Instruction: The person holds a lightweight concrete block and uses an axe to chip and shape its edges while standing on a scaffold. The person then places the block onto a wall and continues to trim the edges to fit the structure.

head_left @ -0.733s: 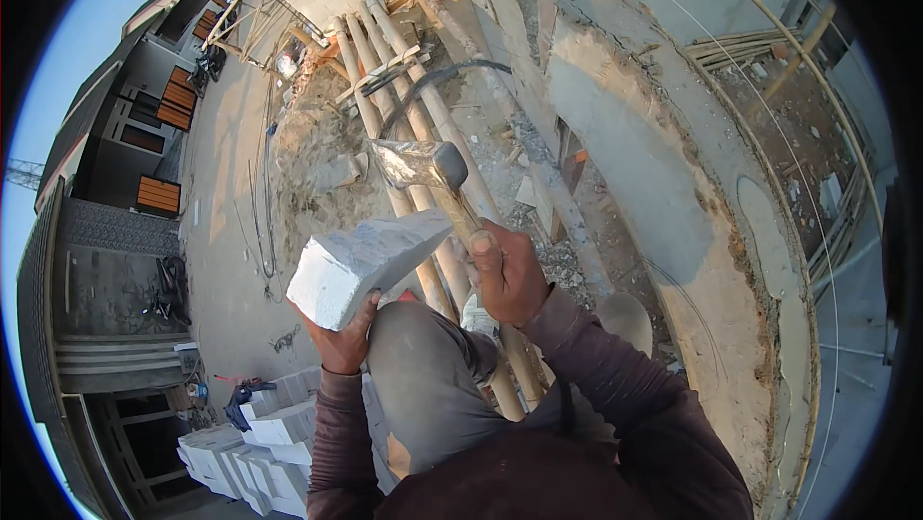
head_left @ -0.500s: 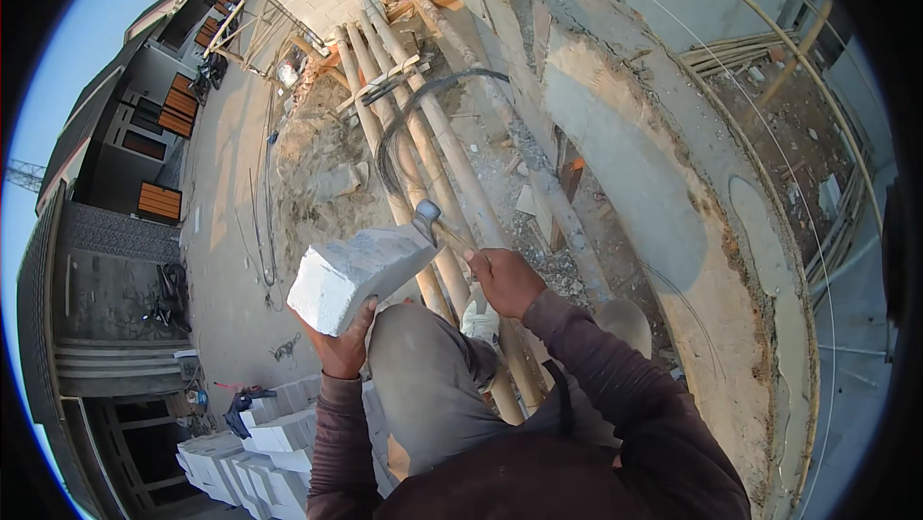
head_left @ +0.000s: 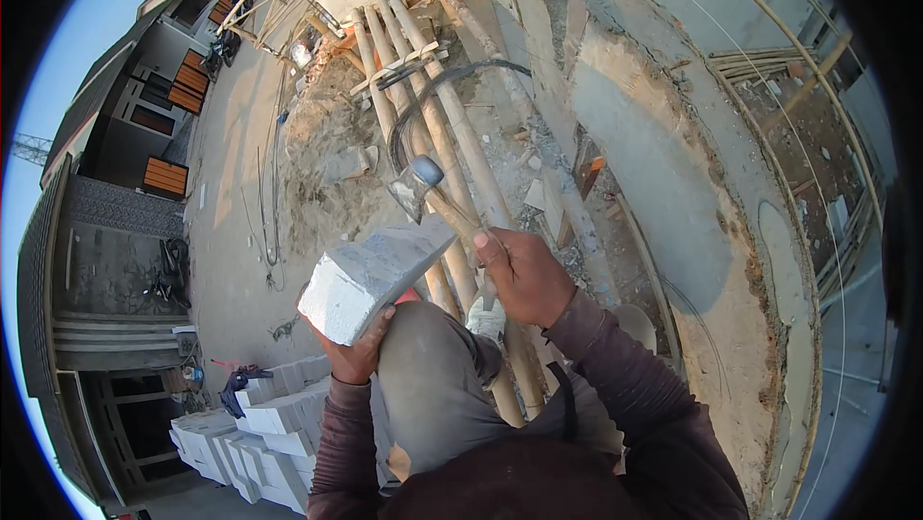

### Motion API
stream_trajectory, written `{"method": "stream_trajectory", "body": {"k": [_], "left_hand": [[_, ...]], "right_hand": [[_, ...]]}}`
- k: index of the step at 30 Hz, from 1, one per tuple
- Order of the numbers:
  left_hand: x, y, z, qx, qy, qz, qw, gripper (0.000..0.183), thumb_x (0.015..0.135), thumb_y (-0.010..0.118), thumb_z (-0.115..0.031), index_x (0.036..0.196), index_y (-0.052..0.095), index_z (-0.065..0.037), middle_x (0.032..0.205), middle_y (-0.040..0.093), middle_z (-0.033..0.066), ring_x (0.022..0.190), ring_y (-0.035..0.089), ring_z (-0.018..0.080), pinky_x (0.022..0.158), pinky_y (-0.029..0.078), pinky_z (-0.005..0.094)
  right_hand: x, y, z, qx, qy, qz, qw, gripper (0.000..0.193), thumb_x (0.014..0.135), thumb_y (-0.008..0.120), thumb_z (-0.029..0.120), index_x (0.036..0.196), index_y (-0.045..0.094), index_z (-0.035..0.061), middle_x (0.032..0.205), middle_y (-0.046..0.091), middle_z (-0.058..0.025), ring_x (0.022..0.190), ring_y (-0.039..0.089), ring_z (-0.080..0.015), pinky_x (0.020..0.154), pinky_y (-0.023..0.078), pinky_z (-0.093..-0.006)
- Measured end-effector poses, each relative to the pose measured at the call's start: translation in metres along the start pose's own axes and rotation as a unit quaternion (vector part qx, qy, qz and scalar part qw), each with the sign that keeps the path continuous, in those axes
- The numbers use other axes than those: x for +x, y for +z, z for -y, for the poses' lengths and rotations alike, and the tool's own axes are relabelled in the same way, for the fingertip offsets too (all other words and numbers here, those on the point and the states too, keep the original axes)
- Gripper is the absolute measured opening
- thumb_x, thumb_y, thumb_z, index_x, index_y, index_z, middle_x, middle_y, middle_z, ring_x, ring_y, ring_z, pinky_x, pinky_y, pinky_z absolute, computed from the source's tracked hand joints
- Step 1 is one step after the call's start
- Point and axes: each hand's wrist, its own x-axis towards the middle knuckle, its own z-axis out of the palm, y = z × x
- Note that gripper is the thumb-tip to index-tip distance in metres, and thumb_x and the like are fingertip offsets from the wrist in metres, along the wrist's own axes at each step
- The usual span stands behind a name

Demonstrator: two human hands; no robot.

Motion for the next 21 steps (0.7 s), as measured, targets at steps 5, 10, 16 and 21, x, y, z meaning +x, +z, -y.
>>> {"method": "stream_trajectory", "body": {"k": [5,10,16,21], "left_hand": [[0.001,-0.002,-0.007,-0.007,0.014,0.000,1.000,0.072,0.075,0.087,-0.035,0.126,0.054,0.003,0.119,0.061,0.0149,0.109,0.060,0.0285,0.097,0.046,0.0420],[0.005,0.008,0.004,-0.017,-0.037,0.057,0.998,0.106,0.064,0.094,-0.026,0.139,0.024,0.000,0.131,0.041,0.0159,0.122,0.045,0.0293,0.106,0.036,0.0437],[-0.007,-0.006,-0.001,0.030,0.023,0.032,0.999,0.072,0.073,0.089,-0.028,0.127,0.054,0.004,0.120,0.063,0.0147,0.108,0.060,0.0279,0.098,0.045,0.0420],[0.010,0.015,-0.012,-0.032,0.026,0.011,0.999,0.069,0.074,0.088,-0.029,0.126,0.056,0.002,0.119,0.064,0.0143,0.109,0.060,0.0278,0.099,0.045,0.0420]], "right_hand": [[-0.008,-0.002,0.038,0.160,-0.176,-0.133,0.962,0.052,0.105,0.043,0.040,0.085,0.061,-0.0052,0.069,0.062,-0.0231,0.064,0.060,-0.0447,0.061,0.046,-0.0486],[0.018,0.024,-0.029,0.013,-0.066,-0.062,0.996,0.048,0.104,0.046,0.039,0.088,0.060,-0.0040,0.063,0.057,-0.0220,0.056,0.055,-0.0459,0.054,0.044,-0.0465],[-0.012,-0.003,0.052,0.127,-0.174,-0.096,0.972,0.046,0.103,0.047,0.040,0.093,0.058,-0.0029,0.068,0.061,-0.0224,0.063,0.060,-0.0461,0.059,0.047,-0.0482],[0.012,0.024,-0.059,-0.102,0.048,-0.005,0.994,0.050,0.103,0.045,0.043,0.100,0.063,-0.0030,0.076,0.064,-0.0265,0.079,0.064,-0.0469,0.070,0.048,-0.0496]]}}
